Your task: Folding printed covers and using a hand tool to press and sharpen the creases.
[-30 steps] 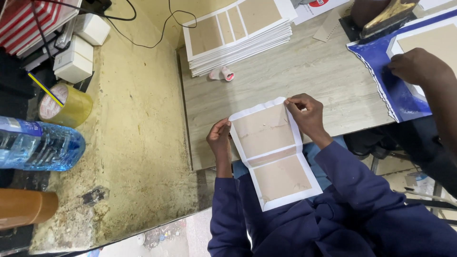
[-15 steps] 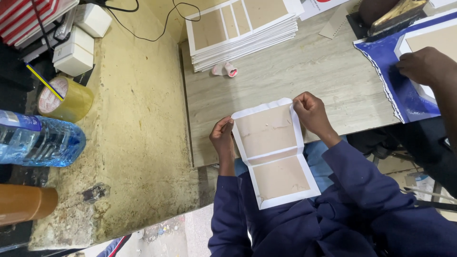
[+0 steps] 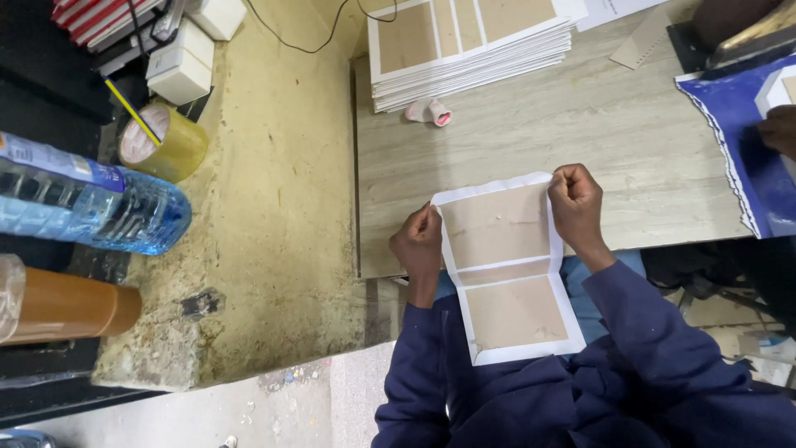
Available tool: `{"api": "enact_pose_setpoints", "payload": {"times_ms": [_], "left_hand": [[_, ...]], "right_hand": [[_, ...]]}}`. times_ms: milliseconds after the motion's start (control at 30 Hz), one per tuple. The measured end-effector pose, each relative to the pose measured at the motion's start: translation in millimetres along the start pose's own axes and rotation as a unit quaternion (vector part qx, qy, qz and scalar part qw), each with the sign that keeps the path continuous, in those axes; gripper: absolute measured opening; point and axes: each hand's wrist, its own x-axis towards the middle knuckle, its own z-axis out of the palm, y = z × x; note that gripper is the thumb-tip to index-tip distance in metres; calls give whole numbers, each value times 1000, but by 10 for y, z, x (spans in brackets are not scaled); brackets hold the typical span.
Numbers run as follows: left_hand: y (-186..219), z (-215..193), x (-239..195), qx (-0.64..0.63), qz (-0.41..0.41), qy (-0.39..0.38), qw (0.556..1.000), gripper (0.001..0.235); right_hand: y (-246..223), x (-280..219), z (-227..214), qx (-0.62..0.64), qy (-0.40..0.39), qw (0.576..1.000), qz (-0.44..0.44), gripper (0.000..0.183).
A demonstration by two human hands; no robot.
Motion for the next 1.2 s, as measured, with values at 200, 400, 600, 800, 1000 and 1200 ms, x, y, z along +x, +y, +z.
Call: {"api": "enact_pose_setpoints", "payload": {"times_ms": [200, 400, 600, 800, 1000, 1200], "left_hand": [[229, -96, -33, -5, -18, -58, 998, 20], [27, -229, 80, -188, -159, -195, 949, 31], [-12, -232, 89, -193, -172, -186, 948, 26], [669, -471, 316, -187, -87, -220, 953, 36], [1472, -570, 686, -75, 51, -229, 969, 19], [1127, 48, 1608, 48, -83, -266, 959, 26]], "right_hand": [[199, 2, -93, 26, 30, 999, -22, 10], [342, -59, -246, 57, 27, 998, -27, 21], [-196, -167, -380, 35, -12, 999, -23, 23], [-934, 8, -600, 13, -104, 994, -2, 31], [-1739, 548, -687, -78, -168, 983, 18, 23], [-1054, 1598, -205, -97, -281, 953, 64, 13]]}}
